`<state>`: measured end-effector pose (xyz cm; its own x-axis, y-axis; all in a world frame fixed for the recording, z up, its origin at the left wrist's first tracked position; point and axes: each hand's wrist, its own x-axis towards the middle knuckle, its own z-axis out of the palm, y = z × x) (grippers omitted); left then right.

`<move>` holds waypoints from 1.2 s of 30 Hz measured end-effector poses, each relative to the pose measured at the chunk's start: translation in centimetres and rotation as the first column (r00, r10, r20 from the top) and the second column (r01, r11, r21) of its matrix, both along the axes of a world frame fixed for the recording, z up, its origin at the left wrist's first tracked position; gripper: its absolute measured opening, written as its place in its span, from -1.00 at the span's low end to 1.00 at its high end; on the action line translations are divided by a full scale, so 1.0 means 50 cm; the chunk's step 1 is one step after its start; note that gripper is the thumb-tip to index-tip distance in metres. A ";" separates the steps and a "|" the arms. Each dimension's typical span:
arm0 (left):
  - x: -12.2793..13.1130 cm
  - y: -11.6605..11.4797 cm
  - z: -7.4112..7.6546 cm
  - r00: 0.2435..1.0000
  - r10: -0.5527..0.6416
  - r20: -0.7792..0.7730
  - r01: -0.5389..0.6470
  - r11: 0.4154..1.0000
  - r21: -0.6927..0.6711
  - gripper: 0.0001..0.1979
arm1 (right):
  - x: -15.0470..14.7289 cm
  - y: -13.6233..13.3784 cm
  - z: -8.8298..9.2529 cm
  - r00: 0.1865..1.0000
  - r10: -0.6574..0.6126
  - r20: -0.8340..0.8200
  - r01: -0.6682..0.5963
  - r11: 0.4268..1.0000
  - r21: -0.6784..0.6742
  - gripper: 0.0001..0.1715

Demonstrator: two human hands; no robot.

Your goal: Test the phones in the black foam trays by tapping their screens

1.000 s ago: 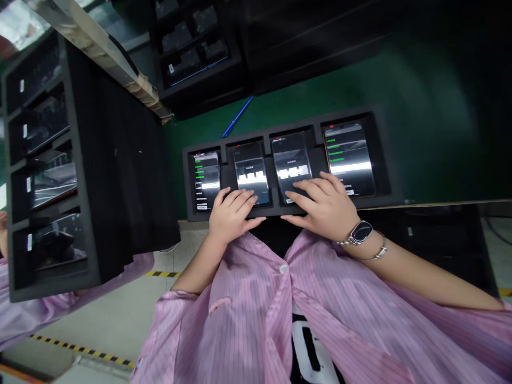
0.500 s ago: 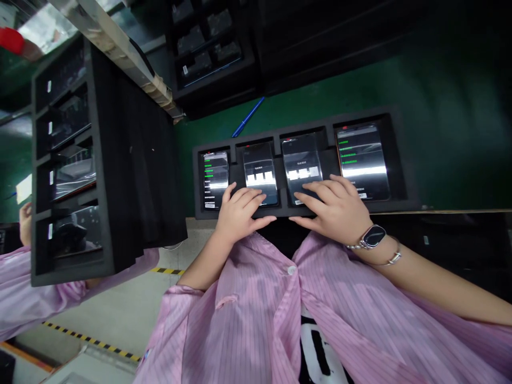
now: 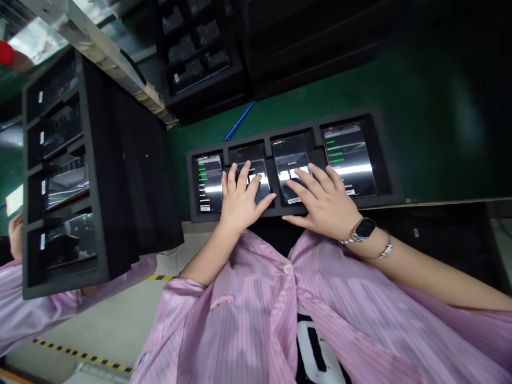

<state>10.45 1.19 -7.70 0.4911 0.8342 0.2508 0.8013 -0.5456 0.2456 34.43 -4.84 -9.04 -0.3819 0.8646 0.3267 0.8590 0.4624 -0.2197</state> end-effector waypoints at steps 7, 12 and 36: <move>-0.052 -0.012 0.019 0.983 0.024 0.184 -0.047 0.992 0.118 -0.28 | 0.036 -0.015 0.009 0.993 -0.057 -0.107 0.060 0.998 0.021 -0.07; -0.174 -0.032 0.031 0.963 0.169 0.210 -0.201 0.969 0.140 -0.28 | 0.129 -0.043 0.011 0.967 -0.235 -0.102 0.236 0.972 -0.002 -0.20; -0.257 -0.027 -0.010 0.946 0.313 0.085 -0.319 0.946 0.060 -0.31 | 0.146 -0.034 -0.015 0.941 -0.338 -0.031 0.336 0.940 -0.066 -0.23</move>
